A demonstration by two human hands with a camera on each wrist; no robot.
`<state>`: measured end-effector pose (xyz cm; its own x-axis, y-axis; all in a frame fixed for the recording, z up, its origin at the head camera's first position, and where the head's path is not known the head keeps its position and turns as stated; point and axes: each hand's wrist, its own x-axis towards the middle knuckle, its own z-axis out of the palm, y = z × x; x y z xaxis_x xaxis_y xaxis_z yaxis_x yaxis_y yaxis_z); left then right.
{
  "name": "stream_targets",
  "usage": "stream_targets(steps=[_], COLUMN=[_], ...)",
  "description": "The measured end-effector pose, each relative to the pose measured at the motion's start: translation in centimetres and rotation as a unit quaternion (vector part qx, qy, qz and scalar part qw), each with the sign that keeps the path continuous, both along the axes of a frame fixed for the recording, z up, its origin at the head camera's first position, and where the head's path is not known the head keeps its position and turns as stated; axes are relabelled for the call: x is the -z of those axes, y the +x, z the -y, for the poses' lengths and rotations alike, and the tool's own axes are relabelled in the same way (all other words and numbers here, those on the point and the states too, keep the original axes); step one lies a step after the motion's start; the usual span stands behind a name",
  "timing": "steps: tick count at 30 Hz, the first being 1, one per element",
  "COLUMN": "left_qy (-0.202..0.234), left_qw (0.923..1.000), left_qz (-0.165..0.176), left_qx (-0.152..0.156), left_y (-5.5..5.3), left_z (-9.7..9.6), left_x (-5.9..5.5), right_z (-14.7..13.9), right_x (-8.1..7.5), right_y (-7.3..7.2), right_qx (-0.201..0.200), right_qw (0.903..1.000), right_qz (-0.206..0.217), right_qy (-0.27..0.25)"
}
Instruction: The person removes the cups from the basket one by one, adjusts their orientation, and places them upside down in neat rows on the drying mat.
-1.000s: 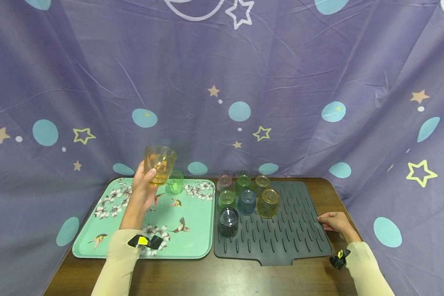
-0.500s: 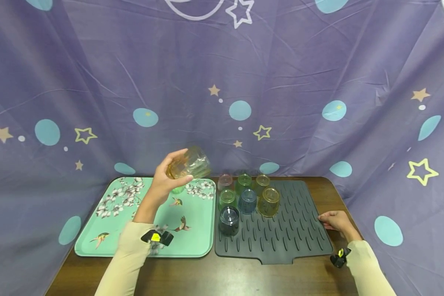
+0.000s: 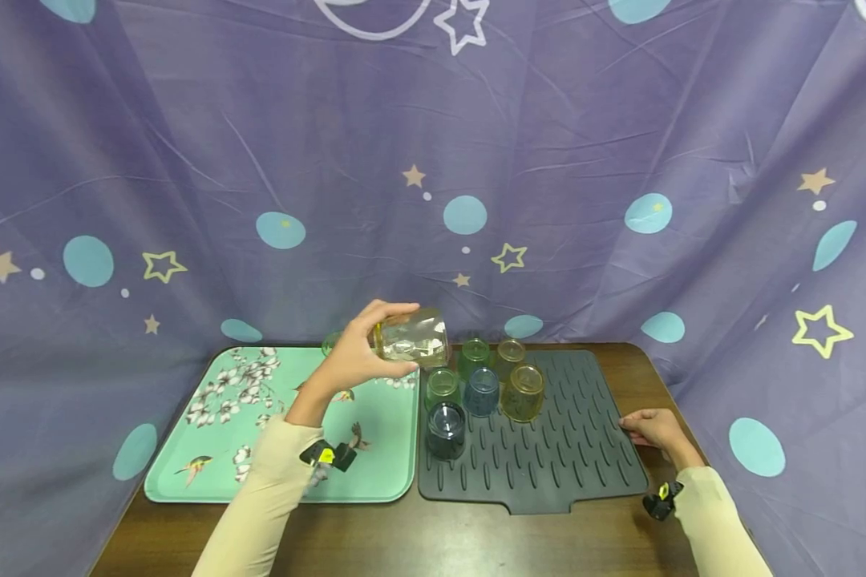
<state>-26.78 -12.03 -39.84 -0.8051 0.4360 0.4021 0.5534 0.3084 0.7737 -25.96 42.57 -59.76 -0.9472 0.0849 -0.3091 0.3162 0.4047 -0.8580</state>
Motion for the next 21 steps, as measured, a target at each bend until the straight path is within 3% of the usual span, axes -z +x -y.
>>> stream_targets(steps=[6, 11, 16, 21], left_qy=[-0.082, -0.162, -0.24, -0.324], left_qw=[0.996, 0.9844, 0.9661, 0.9372], left_qz=[-0.018, -0.031, -0.036, -0.047], left_qx=[0.029, 0.06, 0.088, 0.12], left_y=[-0.3, -0.8, -1.4, -1.7], left_z=[-2.4, -4.6, -6.6, -8.8], left_x=[-0.1, 0.1, 0.2, 0.3], right_z=[0.0, 0.0, 0.1, 0.2], right_x=[-0.1, 0.1, 0.1, -0.2], right_y=[-0.1, -0.2, -0.2, -0.2], right_qx=[0.0, -0.002, -0.006, -0.005], right_qw=[1.0, 0.9999, 1.0, 1.0], right_qz=[-0.001, 0.001, -0.001, 0.001], right_qy=[0.01, 0.016, 0.007, 0.007])
